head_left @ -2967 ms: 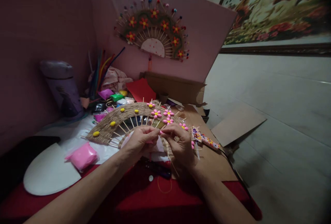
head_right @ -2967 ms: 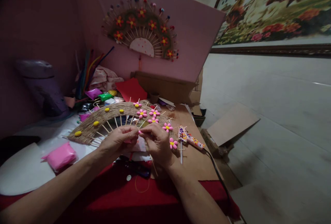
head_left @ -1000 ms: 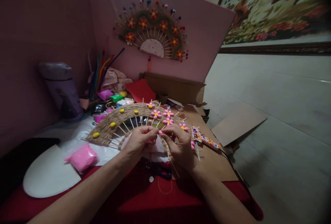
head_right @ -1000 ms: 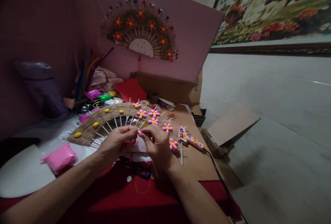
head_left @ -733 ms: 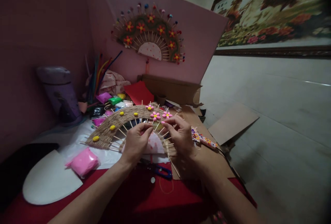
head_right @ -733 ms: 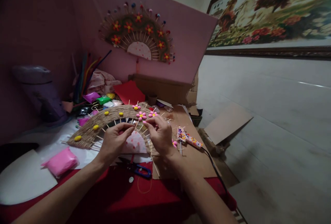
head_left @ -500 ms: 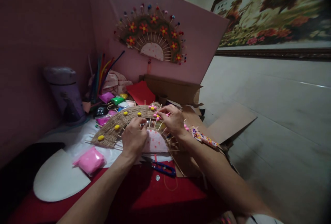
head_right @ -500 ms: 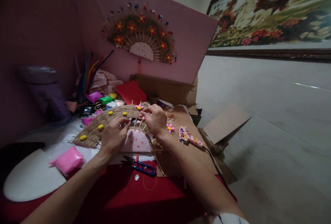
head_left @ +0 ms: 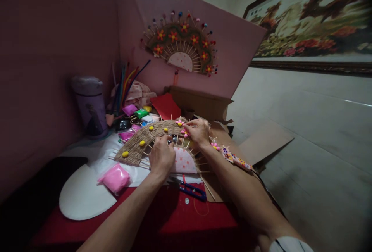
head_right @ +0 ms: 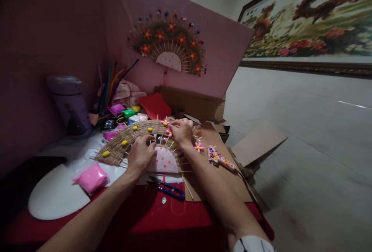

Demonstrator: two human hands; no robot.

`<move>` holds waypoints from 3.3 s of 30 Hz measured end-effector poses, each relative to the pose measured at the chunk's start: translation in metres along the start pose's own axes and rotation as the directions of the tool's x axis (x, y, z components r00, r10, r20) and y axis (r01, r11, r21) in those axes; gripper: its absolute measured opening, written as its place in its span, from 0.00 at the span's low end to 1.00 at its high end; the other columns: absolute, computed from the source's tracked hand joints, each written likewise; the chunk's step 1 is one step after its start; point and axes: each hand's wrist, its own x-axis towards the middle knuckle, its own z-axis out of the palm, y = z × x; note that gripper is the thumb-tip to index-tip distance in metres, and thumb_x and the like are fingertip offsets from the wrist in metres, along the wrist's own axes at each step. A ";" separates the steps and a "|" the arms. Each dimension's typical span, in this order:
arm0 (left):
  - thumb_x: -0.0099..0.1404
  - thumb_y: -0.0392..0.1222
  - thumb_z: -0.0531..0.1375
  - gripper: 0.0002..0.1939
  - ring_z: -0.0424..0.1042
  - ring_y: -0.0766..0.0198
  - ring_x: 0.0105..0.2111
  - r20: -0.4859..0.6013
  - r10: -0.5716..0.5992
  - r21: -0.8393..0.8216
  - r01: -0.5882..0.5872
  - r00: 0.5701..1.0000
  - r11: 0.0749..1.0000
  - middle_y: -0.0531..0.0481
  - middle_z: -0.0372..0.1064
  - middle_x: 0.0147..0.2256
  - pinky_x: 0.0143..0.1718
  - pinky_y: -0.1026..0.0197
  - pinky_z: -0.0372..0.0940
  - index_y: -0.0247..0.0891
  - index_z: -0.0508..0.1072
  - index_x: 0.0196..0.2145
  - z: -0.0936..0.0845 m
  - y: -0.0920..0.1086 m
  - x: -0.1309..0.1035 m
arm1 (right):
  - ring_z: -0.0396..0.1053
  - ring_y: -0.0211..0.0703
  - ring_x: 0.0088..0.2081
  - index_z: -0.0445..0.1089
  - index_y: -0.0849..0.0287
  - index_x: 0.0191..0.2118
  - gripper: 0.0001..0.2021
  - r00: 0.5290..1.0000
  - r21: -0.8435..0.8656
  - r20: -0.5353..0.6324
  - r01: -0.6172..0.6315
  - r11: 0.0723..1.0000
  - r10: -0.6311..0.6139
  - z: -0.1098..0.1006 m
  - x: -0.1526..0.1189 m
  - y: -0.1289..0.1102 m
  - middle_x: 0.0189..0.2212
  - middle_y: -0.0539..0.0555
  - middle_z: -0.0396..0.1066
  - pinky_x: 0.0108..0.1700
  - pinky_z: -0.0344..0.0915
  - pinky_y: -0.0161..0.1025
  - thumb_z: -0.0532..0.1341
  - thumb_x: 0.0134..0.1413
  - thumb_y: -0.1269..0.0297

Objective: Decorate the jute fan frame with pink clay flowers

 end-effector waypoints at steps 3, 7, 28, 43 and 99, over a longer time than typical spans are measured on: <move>0.63 0.41 0.54 0.13 0.72 0.54 0.41 0.018 -0.006 -0.010 0.006 1.000 1.000 0.41 0.73 0.42 0.36 0.59 0.62 0.40 0.74 0.42 -0.001 0.001 -0.001 | 0.63 0.50 0.42 0.79 0.51 0.27 0.06 1.000 0.013 0.011 0.005 1.000 -0.005 0.003 0.001 0.000 0.33 0.54 0.74 0.43 0.55 0.43 0.66 0.45 0.57; 0.63 0.41 0.54 0.13 0.73 0.52 0.41 0.055 -0.024 -0.033 0.026 0.998 0.999 0.42 0.74 0.41 0.36 0.58 0.61 0.42 0.75 0.42 -0.003 0.002 -0.001 | 0.62 0.51 0.41 0.79 0.52 0.26 0.06 1.000 0.033 0.018 0.013 0.999 -0.014 0.006 0.001 0.000 0.32 0.55 0.73 0.43 0.55 0.44 0.67 0.45 0.57; 0.61 0.39 0.55 0.11 0.71 0.53 0.42 0.044 -0.028 -0.053 0.031 0.999 0.998 0.43 0.72 0.44 0.39 0.57 0.61 0.40 0.75 0.39 0.003 0.000 0.001 | 0.65 0.49 0.42 0.79 0.52 0.30 0.11 0.988 -0.113 0.152 0.022 0.993 -0.005 -0.007 0.010 0.005 0.35 0.54 0.76 0.43 0.57 0.42 0.59 0.50 0.59; 0.60 0.39 0.55 0.11 0.71 0.52 0.42 0.054 -0.018 -0.086 0.023 0.998 0.996 0.43 0.71 0.44 0.41 0.56 0.61 0.39 0.76 0.38 0.004 -0.001 0.001 | 0.66 0.45 0.38 0.78 0.53 0.26 0.10 0.982 -0.063 0.179 0.078 0.995 -0.065 0.006 0.011 0.000 0.28 0.53 0.75 0.40 0.59 0.39 0.63 0.47 0.56; 0.57 0.53 0.60 0.17 0.52 0.71 0.17 0.002 0.068 -0.674 -0.049 0.998 0.737 0.58 0.54 0.15 0.19 0.67 0.50 0.38 0.66 0.22 0.005 0.002 0.001 | 0.67 0.43 0.35 0.65 0.57 0.29 0.07 0.761 0.241 -0.607 0.453 0.858 -0.231 -0.083 -0.047 0.068 0.27 0.51 0.65 0.42 0.64 0.46 0.55 0.59 0.66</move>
